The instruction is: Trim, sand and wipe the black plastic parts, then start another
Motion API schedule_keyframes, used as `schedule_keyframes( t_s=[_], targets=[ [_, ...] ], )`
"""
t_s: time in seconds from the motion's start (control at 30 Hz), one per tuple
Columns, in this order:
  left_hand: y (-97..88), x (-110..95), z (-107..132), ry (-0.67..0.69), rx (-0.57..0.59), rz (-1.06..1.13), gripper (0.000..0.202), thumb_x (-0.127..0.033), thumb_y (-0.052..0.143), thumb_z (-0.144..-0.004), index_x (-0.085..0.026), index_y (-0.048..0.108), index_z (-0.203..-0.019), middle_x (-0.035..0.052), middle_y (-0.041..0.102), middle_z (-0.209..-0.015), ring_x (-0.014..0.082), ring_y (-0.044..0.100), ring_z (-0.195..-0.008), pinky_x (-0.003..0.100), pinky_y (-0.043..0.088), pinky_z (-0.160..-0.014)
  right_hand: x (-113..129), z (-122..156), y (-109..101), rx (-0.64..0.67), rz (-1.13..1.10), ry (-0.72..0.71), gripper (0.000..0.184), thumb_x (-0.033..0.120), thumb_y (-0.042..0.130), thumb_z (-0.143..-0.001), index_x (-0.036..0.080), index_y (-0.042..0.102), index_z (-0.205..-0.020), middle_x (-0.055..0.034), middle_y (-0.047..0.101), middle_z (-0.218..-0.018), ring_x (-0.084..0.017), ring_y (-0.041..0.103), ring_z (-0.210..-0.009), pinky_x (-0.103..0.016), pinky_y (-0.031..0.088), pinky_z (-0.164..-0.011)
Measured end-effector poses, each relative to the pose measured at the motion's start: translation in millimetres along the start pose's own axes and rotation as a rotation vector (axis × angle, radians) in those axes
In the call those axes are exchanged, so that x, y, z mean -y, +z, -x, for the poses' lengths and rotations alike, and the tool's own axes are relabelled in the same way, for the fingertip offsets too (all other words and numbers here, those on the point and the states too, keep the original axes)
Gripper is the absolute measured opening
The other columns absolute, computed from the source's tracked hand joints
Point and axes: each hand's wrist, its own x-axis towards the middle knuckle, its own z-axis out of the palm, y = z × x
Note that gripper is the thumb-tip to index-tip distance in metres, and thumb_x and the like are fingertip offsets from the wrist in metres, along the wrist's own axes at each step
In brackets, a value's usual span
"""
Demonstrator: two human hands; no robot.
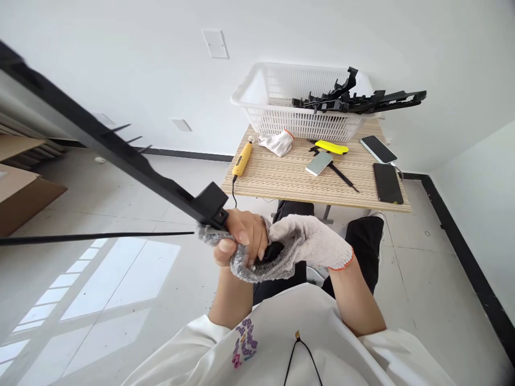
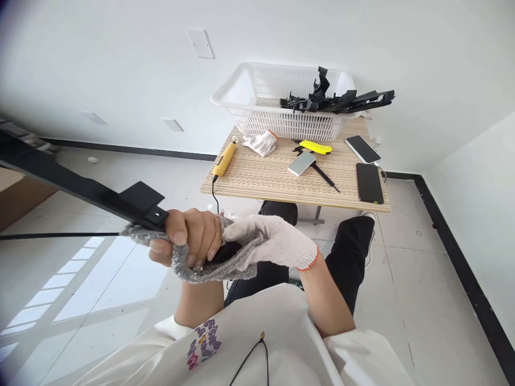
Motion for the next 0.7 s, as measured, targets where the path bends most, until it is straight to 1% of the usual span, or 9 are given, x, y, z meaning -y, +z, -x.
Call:
schedule_keyframes(
  t_s=[0.07, 0.13, 0.2, 0.3, 0.37, 0.47, 0.5, 0.63, 0.7],
  targets=[
    [3.0, -1, 1, 0.002, -0.053, -0.035, 0.036, -0.048, 0.071, -0.094, -0.024, 0.065, -0.067, -0.0112, 0.035, -0.026, 0.0057, 0.020, -0.013, 0.015, 0.026, -0.023, 1, 0, 1, -0.045, 0.003, -0.020, 0.030, 0.015, 0.094, -0.060, 0.018, 0.078, -0.085, 0.0004, 0.076, -0.079, -0.013, 0.071, -0.070, -0.023, 0.061, -0.065],
    [5.0, -1, 2, -0.005, -0.060, -0.060, 0.034, -0.047, 0.072, -0.094, -0.024, 0.067, -0.069, -0.0111, 0.036, -0.027, 0.0056, 0.023, -0.014, 0.015, 0.029, -0.024, 2, 1, 1, -0.071, 0.011, -0.029, 0.018, 0.018, 0.089, -0.070, 0.018, 0.076, -0.082, 0.0017, 0.073, -0.071, -0.010, 0.066, -0.061, -0.020, 0.057, -0.057],
    [5.3, 0, 2, -0.018, 0.005, -0.048, 0.032, -0.046, 0.071, -0.095, -0.024, 0.069, -0.071, -0.0102, 0.040, -0.030, 0.0058, 0.028, -0.016, 0.015, 0.033, -0.026, 2, 1, -1, -0.025, 0.027, -0.019, 0.020, 0.021, 0.089, -0.070, 0.017, 0.076, -0.084, 0.0005, 0.074, -0.073, -0.011, 0.068, -0.065, -0.020, 0.058, -0.060],
    [4.2, 0, 2, -0.001, 0.099, 0.010, 0.035, -0.043, 0.067, -0.099, -0.022, 0.067, -0.071, -0.0091, 0.044, -0.032, 0.0058, 0.031, -0.016, 0.014, 0.035, -0.028, 1, 2, -2, 0.048, 0.015, 0.034, 0.031, 0.021, 0.094, -0.062, 0.016, 0.076, -0.087, -0.0022, 0.077, -0.081, -0.014, 0.073, -0.074, -0.025, 0.062, -0.067],
    [3.8, 0, 1, 0.006, 0.066, 0.030, 0.035, -0.042, 0.066, -0.099, -0.022, 0.064, -0.071, -0.0097, 0.042, -0.031, 0.0058, 0.028, -0.015, 0.013, 0.032, -0.026, 0, 2, 0, -0.016, -0.001, 0.021, 0.028, 0.020, 0.093, -0.063, 0.016, 0.075, -0.084, -0.0001, 0.075, -0.077, -0.013, 0.069, -0.066, -0.023, 0.060, -0.062],
    [3.1, 1, 0, -0.020, -0.019, -0.003, 0.037, -0.045, 0.069, -0.096, -0.021, 0.061, -0.069, -0.0103, 0.038, -0.029, 0.0062, 0.025, -0.013, 0.014, 0.029, -0.024, -2, 2, 2, -0.120, 0.016, -0.027, 0.017, 0.021, 0.088, -0.073, 0.016, 0.075, -0.082, 0.0036, 0.069, -0.067, -0.008, 0.059, -0.053, -0.019, 0.051, -0.051],
    [2.4, 1, 0, -0.022, -0.008, -0.006, 0.037, -0.045, 0.068, -0.096, -0.021, 0.062, -0.070, -0.0104, 0.039, -0.029, 0.0064, 0.026, -0.013, 0.014, 0.030, -0.024, -3, 2, 1, -0.106, 0.024, -0.022, 0.016, 0.021, 0.087, -0.073, 0.016, 0.075, -0.084, 0.0031, 0.070, -0.068, -0.008, 0.061, -0.055, -0.019, 0.052, -0.053],
    [-2.6, 3, -1, 0.033, 0.143, 0.093, 0.026, -0.038, 0.061, -0.101, -0.019, 0.069, -0.085, -0.0107, 0.043, -0.032, 0.0063, 0.033, -0.016, 0.013, 0.039, -0.029, 0, 4, -1, -0.002, 0.044, 0.033, 0.030, 0.017, 0.091, -0.065, 0.017, 0.079, -0.093, -0.0025, 0.079, -0.091, -0.013, 0.073, -0.080, -0.025, 0.060, -0.076],
    [-4.7, 3, -2, 0.031, 0.139, 0.106, 0.027, -0.039, 0.061, -0.103, -0.019, 0.071, -0.088, -0.0109, 0.043, -0.033, 0.0053, 0.032, -0.016, 0.012, 0.039, -0.030, 1, 5, 0, -0.068, 0.066, 0.014, 0.025, 0.017, 0.089, -0.068, 0.017, 0.079, -0.090, -0.0015, 0.078, -0.086, -0.012, 0.071, -0.074, -0.024, 0.059, -0.071]
  ],
)
